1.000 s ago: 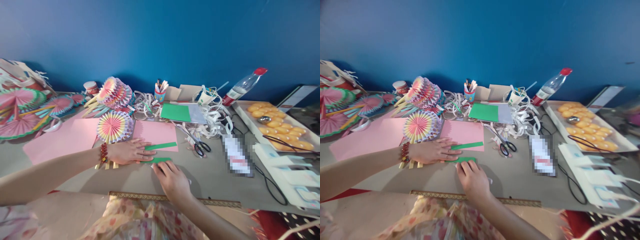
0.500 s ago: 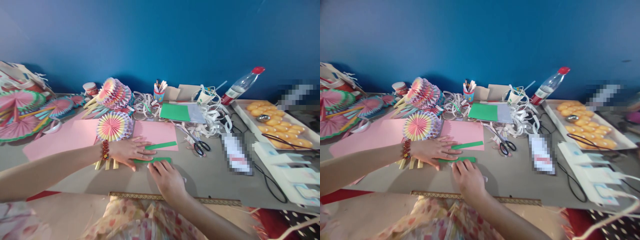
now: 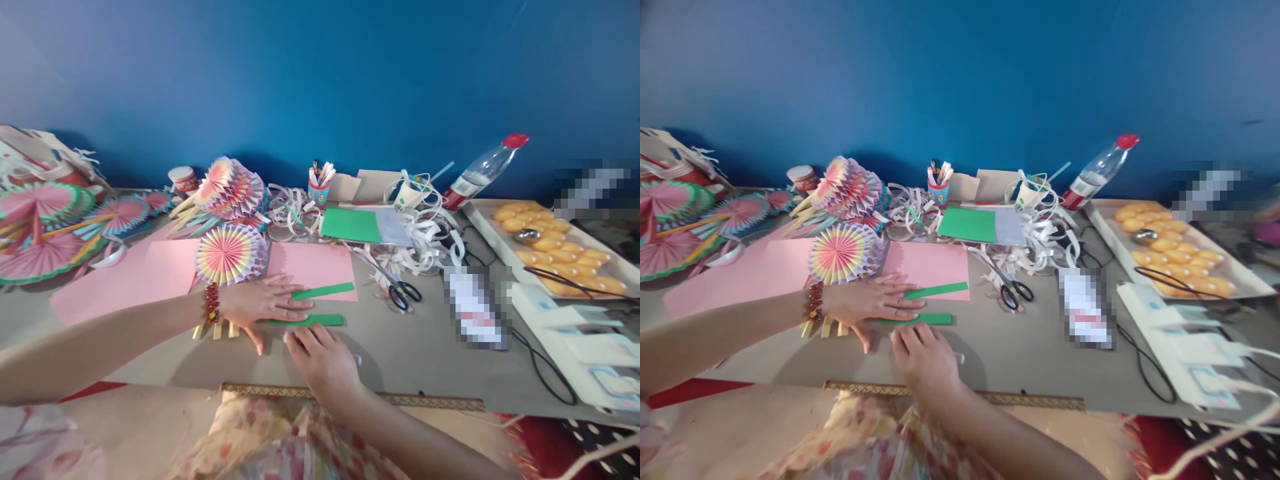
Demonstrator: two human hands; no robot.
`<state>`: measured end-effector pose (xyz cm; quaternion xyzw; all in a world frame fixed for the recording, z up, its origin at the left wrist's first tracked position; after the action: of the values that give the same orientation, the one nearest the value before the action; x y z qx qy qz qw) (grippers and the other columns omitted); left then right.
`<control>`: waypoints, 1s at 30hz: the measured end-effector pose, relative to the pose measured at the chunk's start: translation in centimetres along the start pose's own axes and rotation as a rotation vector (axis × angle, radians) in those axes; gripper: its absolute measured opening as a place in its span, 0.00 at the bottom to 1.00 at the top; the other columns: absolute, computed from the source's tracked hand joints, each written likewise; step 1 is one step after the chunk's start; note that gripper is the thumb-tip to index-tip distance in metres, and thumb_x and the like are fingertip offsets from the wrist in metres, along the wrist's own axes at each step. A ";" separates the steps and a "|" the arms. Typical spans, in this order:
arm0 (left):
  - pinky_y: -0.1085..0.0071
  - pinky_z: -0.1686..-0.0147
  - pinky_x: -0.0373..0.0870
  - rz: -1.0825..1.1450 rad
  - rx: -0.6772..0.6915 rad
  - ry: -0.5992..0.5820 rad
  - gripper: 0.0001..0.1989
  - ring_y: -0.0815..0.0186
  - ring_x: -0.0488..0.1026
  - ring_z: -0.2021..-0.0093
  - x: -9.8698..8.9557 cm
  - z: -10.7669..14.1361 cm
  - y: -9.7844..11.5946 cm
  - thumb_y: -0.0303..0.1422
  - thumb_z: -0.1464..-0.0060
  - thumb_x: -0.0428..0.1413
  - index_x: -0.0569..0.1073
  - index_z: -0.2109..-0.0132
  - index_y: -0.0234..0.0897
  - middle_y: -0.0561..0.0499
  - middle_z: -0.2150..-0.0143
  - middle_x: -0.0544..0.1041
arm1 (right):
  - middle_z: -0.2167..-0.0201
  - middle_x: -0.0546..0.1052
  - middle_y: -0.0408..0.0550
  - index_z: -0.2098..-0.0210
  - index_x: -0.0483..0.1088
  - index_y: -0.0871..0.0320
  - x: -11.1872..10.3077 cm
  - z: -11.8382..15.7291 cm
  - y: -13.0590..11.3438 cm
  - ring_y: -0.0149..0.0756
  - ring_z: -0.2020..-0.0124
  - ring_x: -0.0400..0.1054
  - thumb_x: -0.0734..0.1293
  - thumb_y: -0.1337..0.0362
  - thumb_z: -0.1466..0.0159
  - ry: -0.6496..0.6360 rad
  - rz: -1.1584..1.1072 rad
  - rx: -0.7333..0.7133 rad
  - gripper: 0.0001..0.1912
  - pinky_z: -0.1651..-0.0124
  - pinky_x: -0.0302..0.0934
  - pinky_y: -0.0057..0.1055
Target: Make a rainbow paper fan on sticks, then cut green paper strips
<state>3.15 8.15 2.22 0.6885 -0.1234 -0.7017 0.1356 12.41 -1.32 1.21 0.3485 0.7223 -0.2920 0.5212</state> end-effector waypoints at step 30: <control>0.54 0.42 0.62 -0.214 -0.599 0.388 0.22 0.53 0.64 0.41 -4.6 -0.6 -3.7 0.34 0.38 0.51 0.65 0.38 0.37 0.41 0.41 0.69 | 0.62 0.75 0.51 0.50 0.74 0.55 -4.6 9.8 11.7 0.39 0.62 0.70 0.59 0.66 0.30 0.240 -0.131 0.395 0.15 0.59 0.65 0.33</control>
<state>3.74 13.25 5.19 0.7476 0.1881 -0.5732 0.2777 28.25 -3.13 2.15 0.4281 0.7291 -0.4171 0.3333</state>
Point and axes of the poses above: each hand's wrist, its own z-axis away from the middle knuckle, its own x-axis out of the palm, y = z × x, the point moved 7 cm from there along -z, towards the middle knuckle
